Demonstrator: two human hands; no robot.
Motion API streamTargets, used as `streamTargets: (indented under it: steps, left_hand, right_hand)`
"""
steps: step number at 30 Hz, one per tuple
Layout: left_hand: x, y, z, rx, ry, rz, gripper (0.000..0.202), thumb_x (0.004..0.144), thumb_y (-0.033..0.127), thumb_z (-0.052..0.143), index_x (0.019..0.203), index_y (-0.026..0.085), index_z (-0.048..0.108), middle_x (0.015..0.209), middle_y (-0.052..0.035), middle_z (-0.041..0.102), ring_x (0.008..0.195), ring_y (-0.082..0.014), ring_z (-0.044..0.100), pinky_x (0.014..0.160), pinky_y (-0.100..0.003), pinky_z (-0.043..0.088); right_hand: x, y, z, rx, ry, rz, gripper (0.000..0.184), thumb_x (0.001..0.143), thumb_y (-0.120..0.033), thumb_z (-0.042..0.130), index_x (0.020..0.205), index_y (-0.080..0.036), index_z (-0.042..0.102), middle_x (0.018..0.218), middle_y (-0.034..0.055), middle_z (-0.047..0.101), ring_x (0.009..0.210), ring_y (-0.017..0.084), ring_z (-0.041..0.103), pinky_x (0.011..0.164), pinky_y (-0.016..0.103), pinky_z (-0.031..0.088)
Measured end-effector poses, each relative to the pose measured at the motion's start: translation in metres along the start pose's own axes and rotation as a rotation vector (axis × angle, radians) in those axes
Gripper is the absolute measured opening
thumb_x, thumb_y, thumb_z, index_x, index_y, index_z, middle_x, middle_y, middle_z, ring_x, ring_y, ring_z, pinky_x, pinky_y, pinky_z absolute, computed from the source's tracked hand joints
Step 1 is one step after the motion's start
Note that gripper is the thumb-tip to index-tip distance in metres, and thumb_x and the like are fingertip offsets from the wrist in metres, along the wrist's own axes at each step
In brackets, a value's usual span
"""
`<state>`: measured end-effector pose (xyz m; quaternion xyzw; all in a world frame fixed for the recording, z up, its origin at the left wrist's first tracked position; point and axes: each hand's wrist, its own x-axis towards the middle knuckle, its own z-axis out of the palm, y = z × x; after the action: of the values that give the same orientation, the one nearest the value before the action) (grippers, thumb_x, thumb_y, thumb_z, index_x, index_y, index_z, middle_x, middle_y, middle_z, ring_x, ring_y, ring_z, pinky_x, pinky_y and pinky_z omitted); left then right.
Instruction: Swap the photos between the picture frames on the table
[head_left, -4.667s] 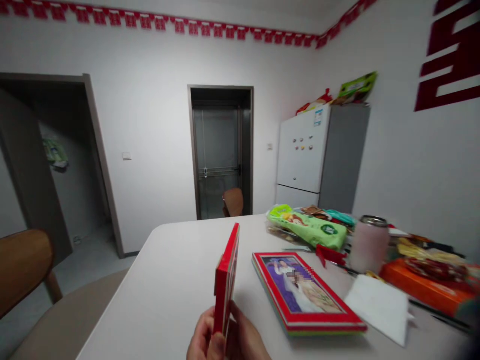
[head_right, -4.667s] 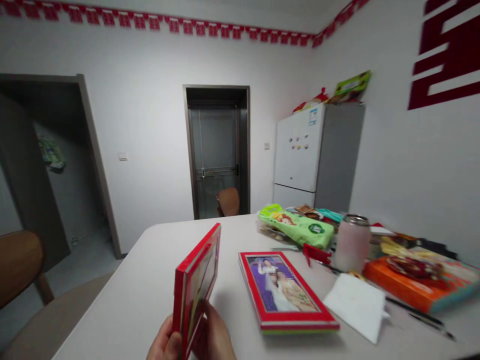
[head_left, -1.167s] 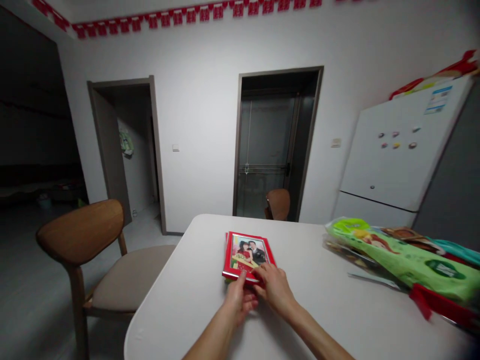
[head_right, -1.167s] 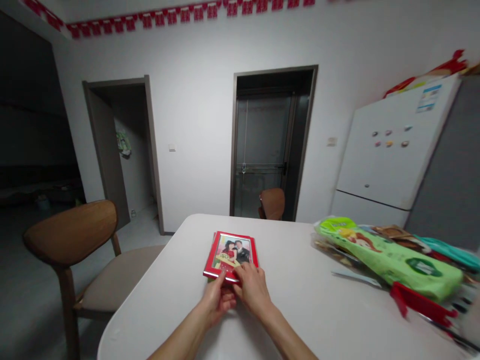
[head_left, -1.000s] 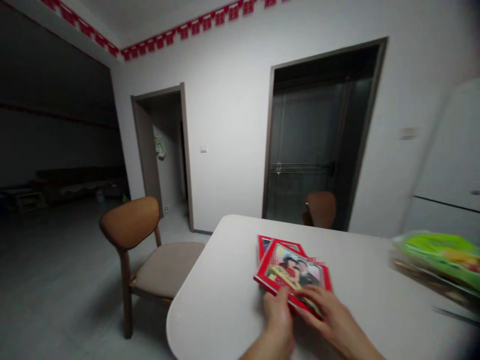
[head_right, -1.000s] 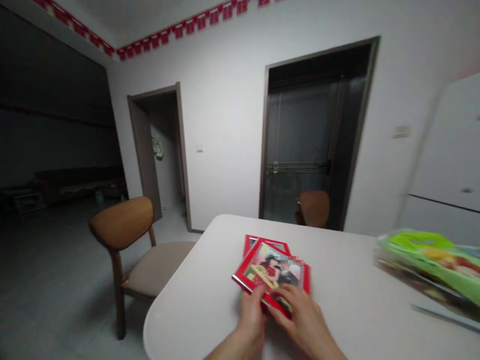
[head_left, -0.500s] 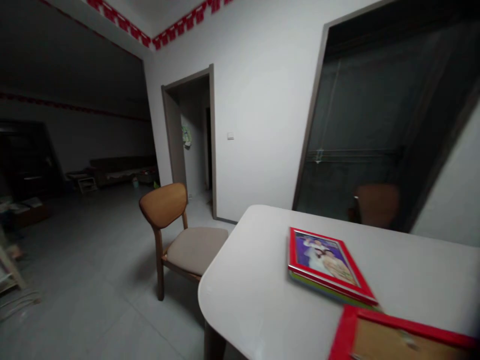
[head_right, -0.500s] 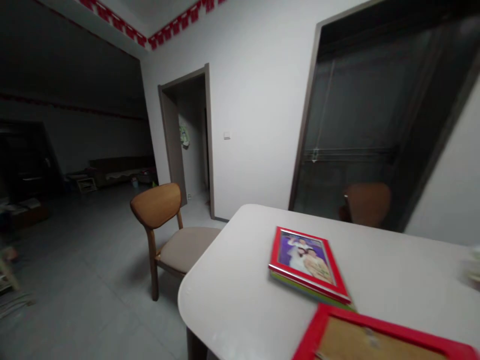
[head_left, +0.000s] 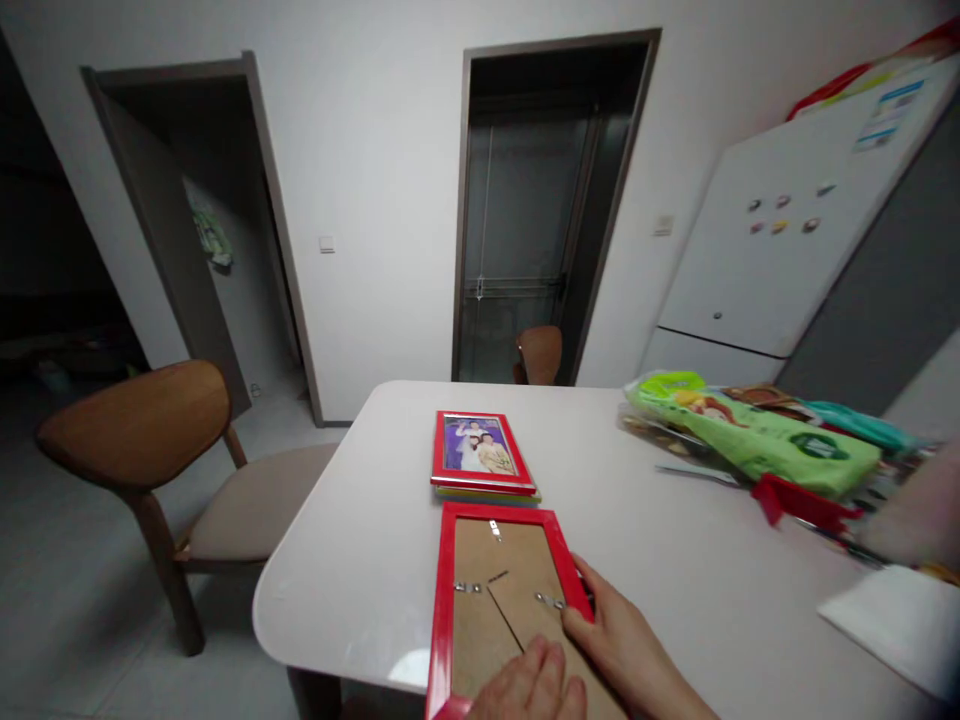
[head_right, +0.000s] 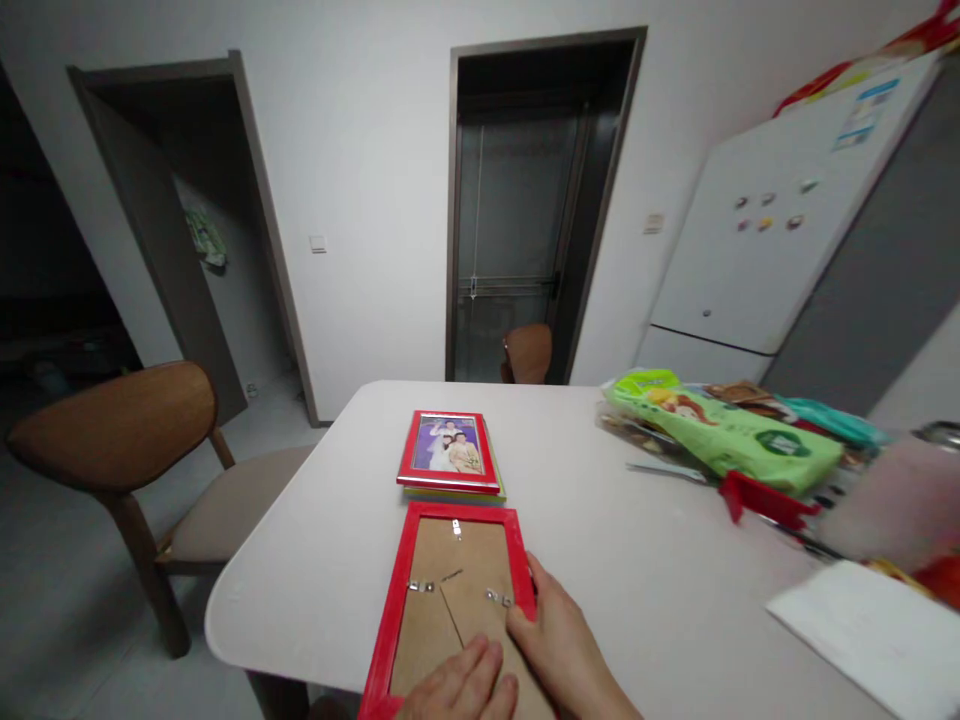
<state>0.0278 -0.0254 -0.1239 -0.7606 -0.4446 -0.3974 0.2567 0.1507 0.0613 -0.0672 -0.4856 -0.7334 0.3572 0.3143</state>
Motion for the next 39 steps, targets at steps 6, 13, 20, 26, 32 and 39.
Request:
streamTargets:
  steps: [6,13,20,26,32,39]
  left_hand:
    - [-0.001,0.004,0.003,0.184,-0.029,0.112,0.017,0.079,0.013,0.041,0.088,0.018,0.056,0.087,-0.0022,0.067,0.083,-0.0156,0.061,0.065,-0.020,0.049]
    - [0.025,-0.036,-0.038,-0.168,-0.536,-0.237,0.049,0.071,0.034,0.049,0.115,0.013,0.043,0.119,-0.0118,0.048,0.107,-0.0239,0.046,0.088,-0.036,0.039]
    - [0.034,-0.084,-0.054,-0.295,-0.563,-0.781,0.058,0.068,0.022,0.045,0.124,0.010,0.032,0.134,-0.0103,0.026,0.120,-0.0207,0.027,0.100,-0.032,0.022]
    - [0.024,-0.080,-0.048,-0.324,-0.481,-0.799,0.053,0.070,0.019,0.041,0.123,0.012,0.034,0.132,-0.0078,0.030,0.120,-0.0174,0.028,0.100,-0.028,0.021]
    - [0.026,-0.080,-0.047,-0.302,-0.454,-0.818,0.050,0.071,0.015,0.037,0.121,0.011,0.037,0.130,-0.0081,0.034,0.119,-0.0167,0.029,0.100,-0.028,0.022]
    - [0.023,-0.081,-0.042,-0.263,-0.483,-0.809,0.052,0.071,0.014,0.037,0.122,0.010,0.035,0.131,-0.0083,0.032,0.118,-0.0180,0.030,0.100,-0.029,0.022]
  right_hand:
    - [-0.001,0.009,0.005,-0.386,0.028,-0.105,0.045,0.064,-0.015,0.038,0.108,-0.009,0.048,0.096,0.0111,0.053,0.089,0.018,0.052,0.083,0.028,0.039]
    - [0.007,0.002,0.002,-0.532,-0.059,-0.155,0.038,0.066,-0.014,0.042,0.100,-0.012,0.058,0.115,0.0142,0.045,0.107,0.022,0.043,0.092,0.033,0.032]
    - [0.011,-0.004,0.004,-0.592,-0.052,-0.145,0.029,0.072,-0.018,0.041,0.089,-0.014,0.064,0.108,0.0150,0.051,0.100,0.023,0.048,0.086,0.033,0.037]
    - [0.012,0.000,0.005,-0.583,-0.036,-0.169,0.028,0.074,-0.020,0.040,0.089,-0.015,0.063,0.103,0.0128,0.052,0.094,0.021,0.050,0.081,0.030,0.040]
    - [0.027,-0.018,0.021,-0.590,0.009,-0.272,0.028,0.075,-0.021,0.042,0.094,-0.016,0.061,0.099,0.0103,0.055,0.092,0.020,0.047,0.081,0.030,0.036]
    - [0.067,-0.031,0.059,-0.561,0.001,-0.247,0.025,0.076,-0.019,0.041,0.082,-0.016,0.065,0.082,0.0093,0.057,0.079,0.019,0.048,0.072,0.028,0.036]
